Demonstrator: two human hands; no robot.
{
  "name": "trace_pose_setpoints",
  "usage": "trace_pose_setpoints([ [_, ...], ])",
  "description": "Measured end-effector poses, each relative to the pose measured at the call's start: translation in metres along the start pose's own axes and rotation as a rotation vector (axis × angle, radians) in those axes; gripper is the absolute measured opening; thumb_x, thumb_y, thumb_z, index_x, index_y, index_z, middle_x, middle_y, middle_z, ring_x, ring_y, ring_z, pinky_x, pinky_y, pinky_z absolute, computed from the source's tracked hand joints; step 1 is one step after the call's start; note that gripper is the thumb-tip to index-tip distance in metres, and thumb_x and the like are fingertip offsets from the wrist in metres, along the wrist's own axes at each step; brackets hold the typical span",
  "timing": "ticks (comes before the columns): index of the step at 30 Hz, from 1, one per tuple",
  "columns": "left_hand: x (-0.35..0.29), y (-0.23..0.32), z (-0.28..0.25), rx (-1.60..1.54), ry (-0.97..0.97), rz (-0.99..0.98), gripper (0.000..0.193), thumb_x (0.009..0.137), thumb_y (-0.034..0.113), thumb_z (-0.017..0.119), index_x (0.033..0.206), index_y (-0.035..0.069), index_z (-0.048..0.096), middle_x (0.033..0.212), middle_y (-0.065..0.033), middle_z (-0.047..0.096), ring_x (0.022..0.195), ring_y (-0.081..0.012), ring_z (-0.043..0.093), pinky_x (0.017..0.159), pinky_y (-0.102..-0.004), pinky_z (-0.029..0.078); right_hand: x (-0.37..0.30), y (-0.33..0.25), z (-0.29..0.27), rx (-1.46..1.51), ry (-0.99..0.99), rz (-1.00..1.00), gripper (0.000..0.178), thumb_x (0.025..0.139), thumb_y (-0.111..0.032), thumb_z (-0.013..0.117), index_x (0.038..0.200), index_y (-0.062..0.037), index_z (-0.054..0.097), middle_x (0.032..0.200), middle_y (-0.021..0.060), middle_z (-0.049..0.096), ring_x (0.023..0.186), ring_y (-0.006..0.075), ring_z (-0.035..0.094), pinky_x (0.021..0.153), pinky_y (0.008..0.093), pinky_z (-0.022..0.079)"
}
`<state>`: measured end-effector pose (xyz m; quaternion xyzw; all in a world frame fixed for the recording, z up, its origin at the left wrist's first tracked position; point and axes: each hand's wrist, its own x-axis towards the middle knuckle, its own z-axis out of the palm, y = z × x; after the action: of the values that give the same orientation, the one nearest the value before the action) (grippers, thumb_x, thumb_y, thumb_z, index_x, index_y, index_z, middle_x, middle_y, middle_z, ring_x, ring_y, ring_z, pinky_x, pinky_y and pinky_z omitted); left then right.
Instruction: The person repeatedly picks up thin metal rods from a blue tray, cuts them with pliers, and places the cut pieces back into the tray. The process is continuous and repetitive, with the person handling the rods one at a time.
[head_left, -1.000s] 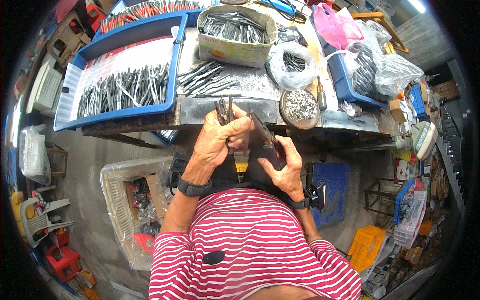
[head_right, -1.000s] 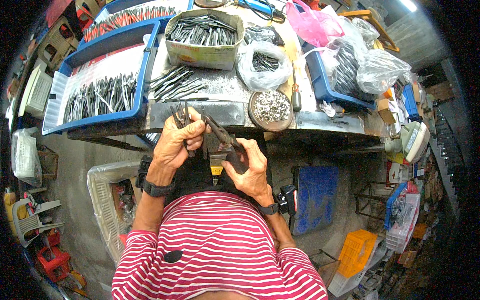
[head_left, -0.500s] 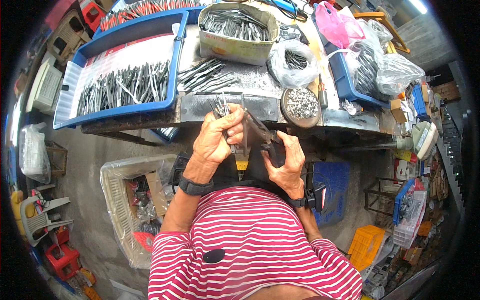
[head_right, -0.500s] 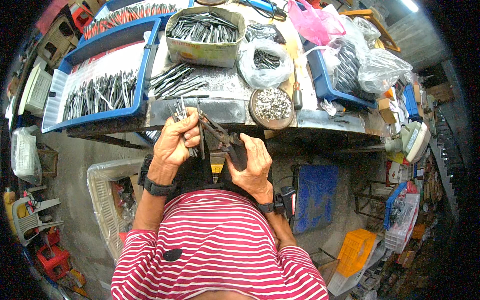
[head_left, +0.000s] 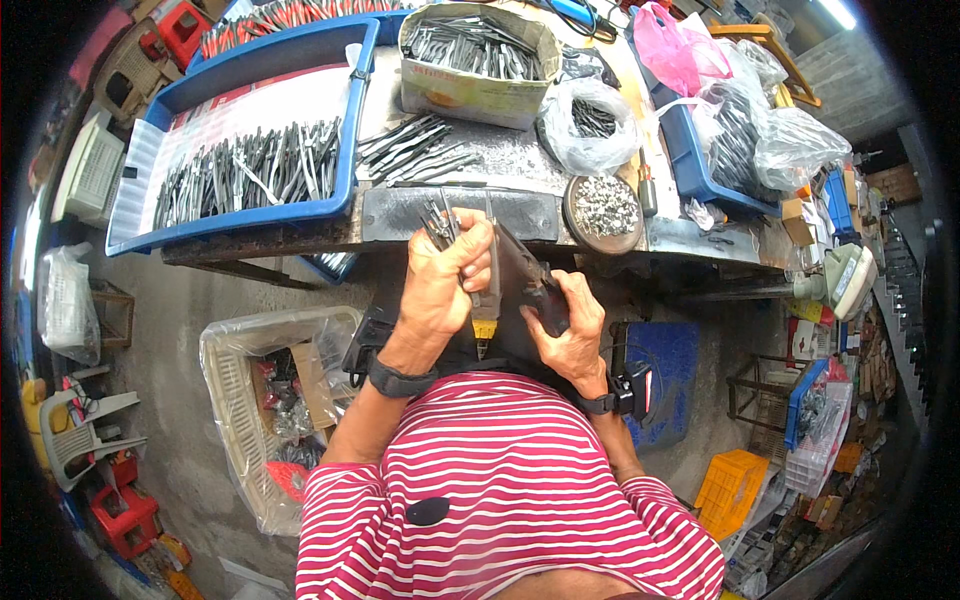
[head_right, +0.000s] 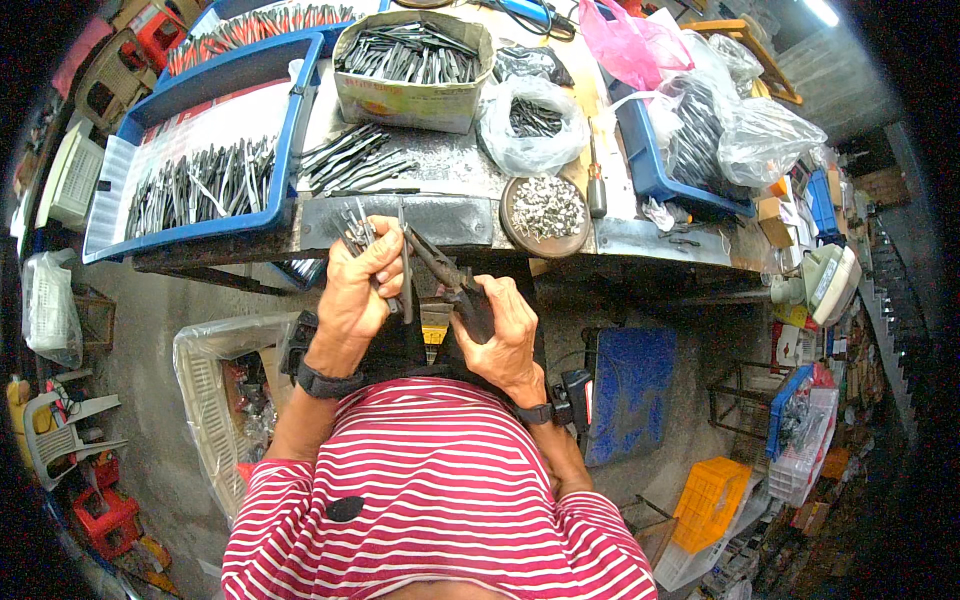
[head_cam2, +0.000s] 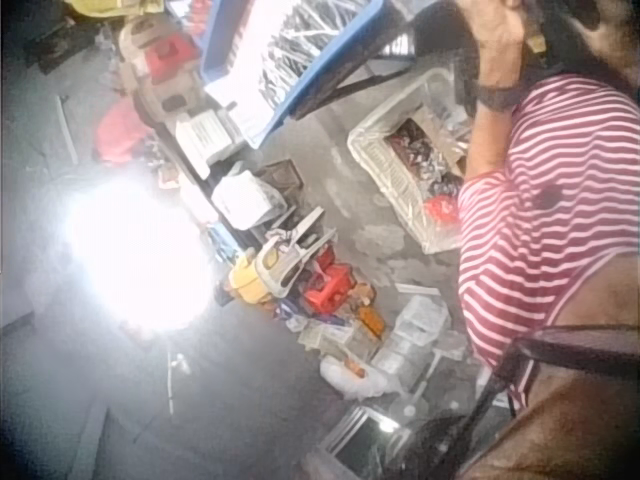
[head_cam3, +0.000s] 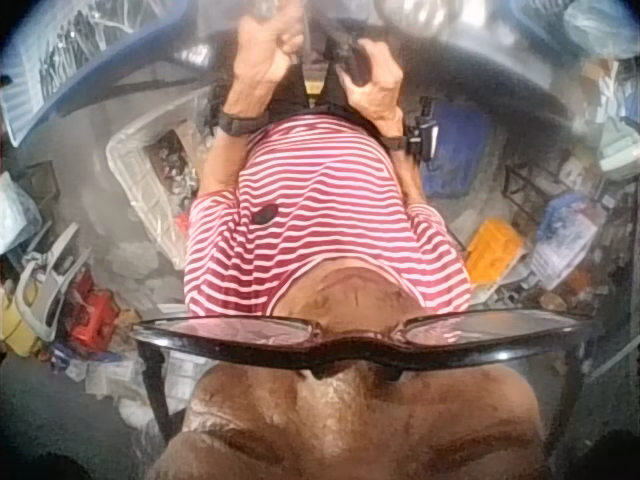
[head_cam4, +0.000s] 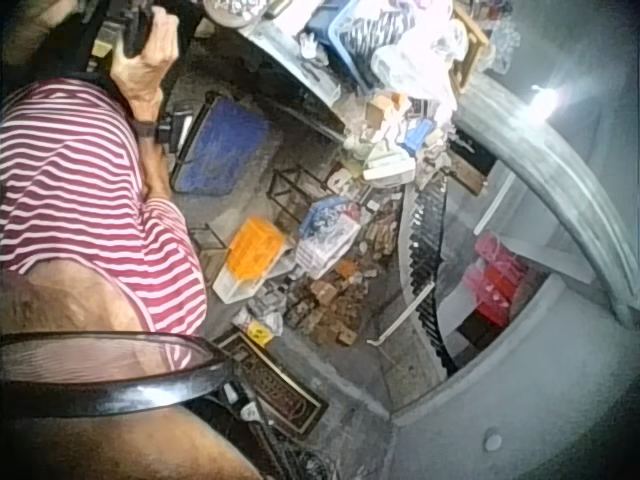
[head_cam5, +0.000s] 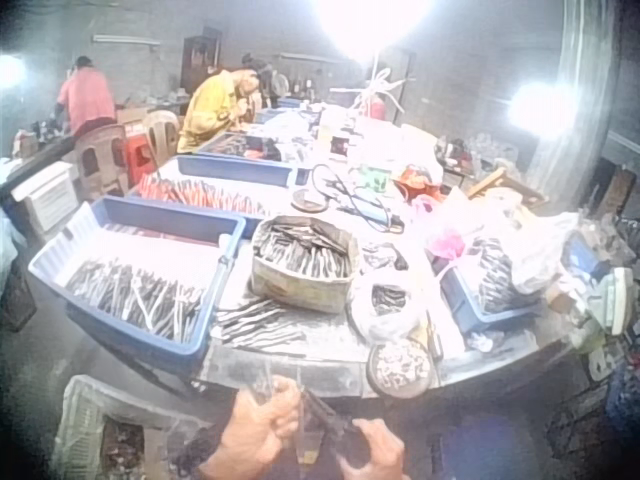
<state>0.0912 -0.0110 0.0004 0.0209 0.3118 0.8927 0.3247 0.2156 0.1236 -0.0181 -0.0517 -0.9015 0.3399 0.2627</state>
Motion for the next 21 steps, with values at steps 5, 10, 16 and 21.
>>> trace_pose_setpoints([
  [5,-0.003,-0.015,0.011,0.795,0.162,0.505,0.01,0.088,0.007,0.062,0.094,0.002,0.056,0.073,0.0025,0.052,0.057,-0.0036,0.045,0.048,-0.0193,0.036,0.0,-0.016,-0.012,0.444,-0.184,0.372,0.041,0.067,-0.014,0.076,0.1,0.0034,0.059,0.077,0.0029,0.054,0.068,0.0103,0.049,0.062,0.0249,0.041],
  [10,0.01,-0.012,0.005,1.32,-0.081,1.26,0.023,0.077,-0.001,0.066,0.097,-0.004,0.055,0.09,-0.0185,0.059,0.077,-0.0316,0.062,0.062,-0.0336,0.05,0.005,-0.019,-0.03,0.709,-0.362,0.59,0.04,0.064,-0.022,0.069,0.092,0.0043,0.062,0.071,0.0033,0.056,0.062,0.0085,0.048,0.057,0.0209,0.037],
  [16,0.01,-0.004,-0.001,1.47,-0.327,1.184,0.038,0.063,-0.005,0.068,0.098,-0.006,0.055,0.093,-0.0209,0.059,0.071,-0.0319,0.063,0.059,-0.0351,0.051,0.0,-0.014,-0.035,0.889,-0.379,0.736,0.047,0.062,-0.032,0.07,0.091,0.0037,0.06,0.065,0.0038,0.053,0.054,0.0089,0.046,0.049,0.0208,0.033],
  [21,0.001,0.009,0.019,1.084,-0.003,0.598,0.008,0.088,0.006,0.059,0.091,0.001,0.054,0.077,-0.0076,0.06,0.06,-0.0127,0.052,0.052,-0.0237,0.041,-0.006,-0.011,-0.028,1.031,-0.322,0.672,0.046,0.072,-0.024,0.067,0.104,0.0066,0.056,0.075,0.0031,0.054,0.059,0.0068,0.045,0.051,0.0203,0.034],
])
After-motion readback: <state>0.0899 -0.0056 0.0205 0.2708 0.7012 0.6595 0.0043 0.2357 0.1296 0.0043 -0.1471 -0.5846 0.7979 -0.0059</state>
